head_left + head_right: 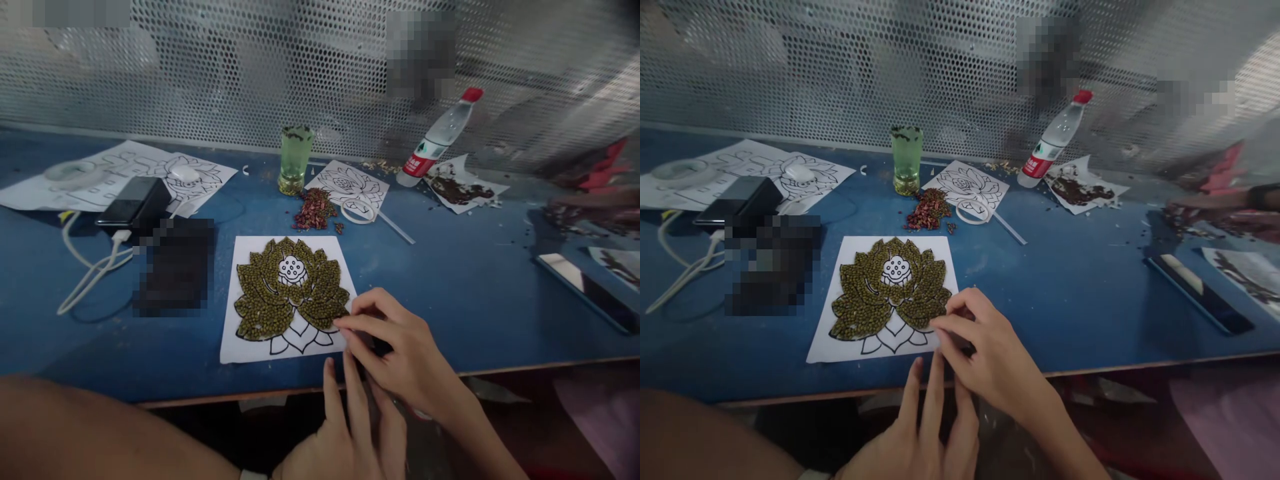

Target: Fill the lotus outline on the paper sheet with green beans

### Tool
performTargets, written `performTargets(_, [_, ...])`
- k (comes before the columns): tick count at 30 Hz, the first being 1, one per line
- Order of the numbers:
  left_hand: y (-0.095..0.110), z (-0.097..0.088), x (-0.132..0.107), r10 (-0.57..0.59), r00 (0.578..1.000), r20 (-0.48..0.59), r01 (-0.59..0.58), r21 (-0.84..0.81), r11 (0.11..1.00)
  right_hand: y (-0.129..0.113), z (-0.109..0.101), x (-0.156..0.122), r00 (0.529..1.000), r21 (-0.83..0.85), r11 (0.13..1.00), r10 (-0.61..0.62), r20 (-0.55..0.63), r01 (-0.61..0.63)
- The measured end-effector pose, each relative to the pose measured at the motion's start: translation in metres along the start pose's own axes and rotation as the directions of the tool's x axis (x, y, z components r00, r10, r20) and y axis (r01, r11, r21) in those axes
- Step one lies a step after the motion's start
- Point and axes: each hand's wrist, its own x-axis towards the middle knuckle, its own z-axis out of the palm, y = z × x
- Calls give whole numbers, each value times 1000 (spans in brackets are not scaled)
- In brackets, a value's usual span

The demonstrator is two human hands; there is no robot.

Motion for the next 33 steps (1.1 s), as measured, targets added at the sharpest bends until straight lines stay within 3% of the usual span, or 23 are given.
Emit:
performTargets(5, [12, 11, -4, -97, 995, -36, 96, -24, 995, 1, -2, 1, 999, -3, 1000, -29, 15, 29])
performTargets(10, [11, 11, -3, -4, 1000, 3, 4, 33, 999, 1, -4, 0, 999, 3, 999, -37, 10, 37])
performTargets(15, [11, 14, -5, -30, 999, -25, 32, 96, 995, 2, -3, -1, 999, -5, 999, -33, -23, 33])
performTargets(20, [15, 17, -7, 18, 1000, -13, -16, 114, 993, 1, -1, 2, 998, -16, 998, -57, -4, 57])
performTargets(23, [26, 20, -9, -52, 998, 46, 45, 152, 987, 0, -1, 3, 999, -6, 999, -49, 0, 49])
performTargets(27, [37, 24, -11, -169, 986, 8, 165, 187, 968, 0, -1, 1, 999, 8, 1000, 6, -40, -6])
performTargets(30, [32, 23, -12, -121, 992, 30, 113, 189, 975, 0, -1, 1, 997, 6, 999, 46, -69, -45])
performTargets(33, [30, 22, -15, -55, 998, 34, 49, 164, 985, 0, -3, 3, 998, -24, 998, 53, -26, -54])
